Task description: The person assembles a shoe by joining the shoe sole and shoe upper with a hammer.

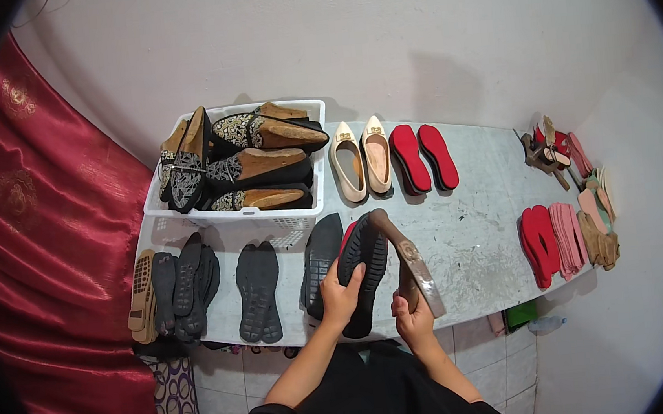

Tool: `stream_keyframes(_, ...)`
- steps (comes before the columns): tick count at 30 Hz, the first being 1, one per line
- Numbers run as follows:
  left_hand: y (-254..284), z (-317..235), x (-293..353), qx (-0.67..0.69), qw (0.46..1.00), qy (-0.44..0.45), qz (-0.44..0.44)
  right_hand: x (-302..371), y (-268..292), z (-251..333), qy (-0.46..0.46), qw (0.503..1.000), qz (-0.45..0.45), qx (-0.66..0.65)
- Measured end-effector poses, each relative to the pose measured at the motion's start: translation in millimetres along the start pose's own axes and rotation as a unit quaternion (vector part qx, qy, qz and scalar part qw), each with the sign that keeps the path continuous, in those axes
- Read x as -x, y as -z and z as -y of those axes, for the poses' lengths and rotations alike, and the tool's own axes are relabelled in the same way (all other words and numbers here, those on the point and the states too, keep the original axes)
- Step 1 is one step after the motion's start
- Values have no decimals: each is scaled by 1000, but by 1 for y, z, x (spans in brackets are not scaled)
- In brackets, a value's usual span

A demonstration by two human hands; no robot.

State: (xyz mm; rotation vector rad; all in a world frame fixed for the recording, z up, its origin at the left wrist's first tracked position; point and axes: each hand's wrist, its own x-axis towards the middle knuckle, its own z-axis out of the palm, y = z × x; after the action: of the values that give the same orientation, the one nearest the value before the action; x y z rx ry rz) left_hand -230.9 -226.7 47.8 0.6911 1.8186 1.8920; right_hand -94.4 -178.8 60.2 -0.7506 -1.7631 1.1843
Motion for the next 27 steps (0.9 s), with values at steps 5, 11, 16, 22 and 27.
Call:
stream_keyframes(5,2,4,-4,67,997,25,-26,-9,7,19,-41,991,68,104)
stream_keyframes(11,7,-4,-8,97,993,55,-43,-4,15,22,-58,984,94,141)
stream_keyframes(16,4,-6,-11,89,995,37,-34,15,17,2,-63,995,57,55)
stream_keyframes(22,7,-5,-15,132,987,75,-41,23,18,-3,-97,991,73,-48)
stream_keyframes(27,6,-5,-21,120,989,67,-58,22,23,-12,-76,990,105,56)
